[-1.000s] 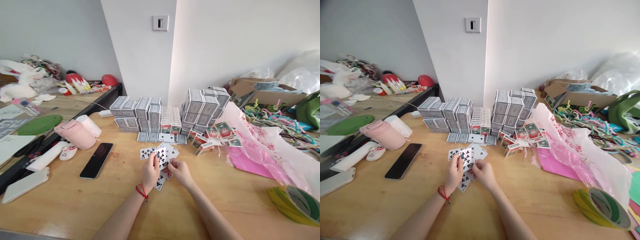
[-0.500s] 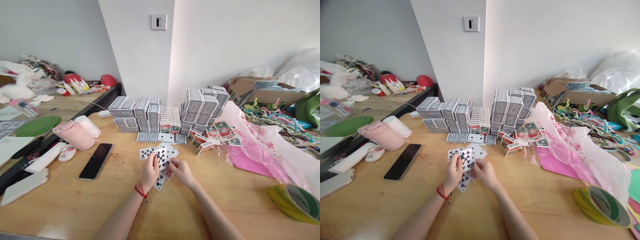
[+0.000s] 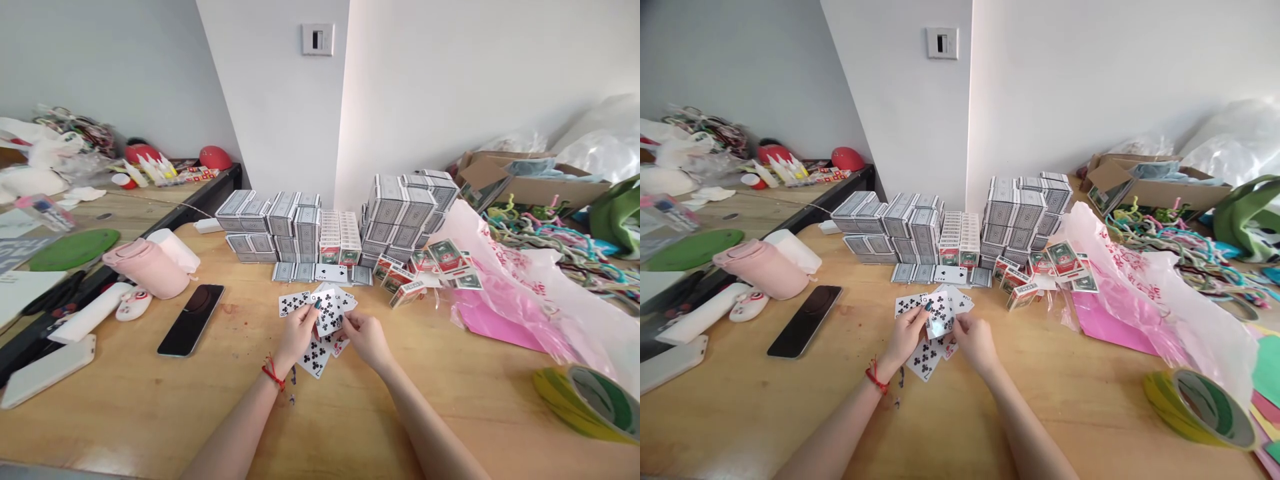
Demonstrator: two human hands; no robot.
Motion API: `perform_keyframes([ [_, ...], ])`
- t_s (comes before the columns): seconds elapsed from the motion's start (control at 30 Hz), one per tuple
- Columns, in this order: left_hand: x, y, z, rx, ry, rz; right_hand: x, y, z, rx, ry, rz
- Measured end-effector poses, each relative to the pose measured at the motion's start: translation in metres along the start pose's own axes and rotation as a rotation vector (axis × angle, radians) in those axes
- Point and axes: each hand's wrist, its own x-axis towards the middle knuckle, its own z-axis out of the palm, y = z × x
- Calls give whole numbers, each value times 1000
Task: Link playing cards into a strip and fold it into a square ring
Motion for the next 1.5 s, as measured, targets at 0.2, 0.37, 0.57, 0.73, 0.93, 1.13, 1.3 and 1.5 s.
perform_keyframes([
  [0.2, -3, 2, 5, 74, 51, 29, -1, -5, 1, 24, 22, -4],
  [0.37, -7, -2, 10, 290, 67, 71, -2, -7, 2, -76, 69, -27],
  [0.57, -10, -7, 17, 529, 112, 188, -9, -4, 15, -571, 270, -92],
  [0.73, -11, -7, 13, 460, 74, 186, -10, -5, 19, -610, 319, -95],
  [0.93, -7, -2, 2, 271, 11, 102, 2, -10, 4, 418, 4, 120],
  [1.13, -10, -2, 7, 225, 7, 87, -2, -13, 16, 929, -136, 246],
  [1.3, -10, -6, 7, 256, 45, 153, -4, -9, 26, 941, -196, 195],
  [1.5, -12, -5, 9, 385, 87, 277, -6, -10, 24, 822, -128, 152],
])
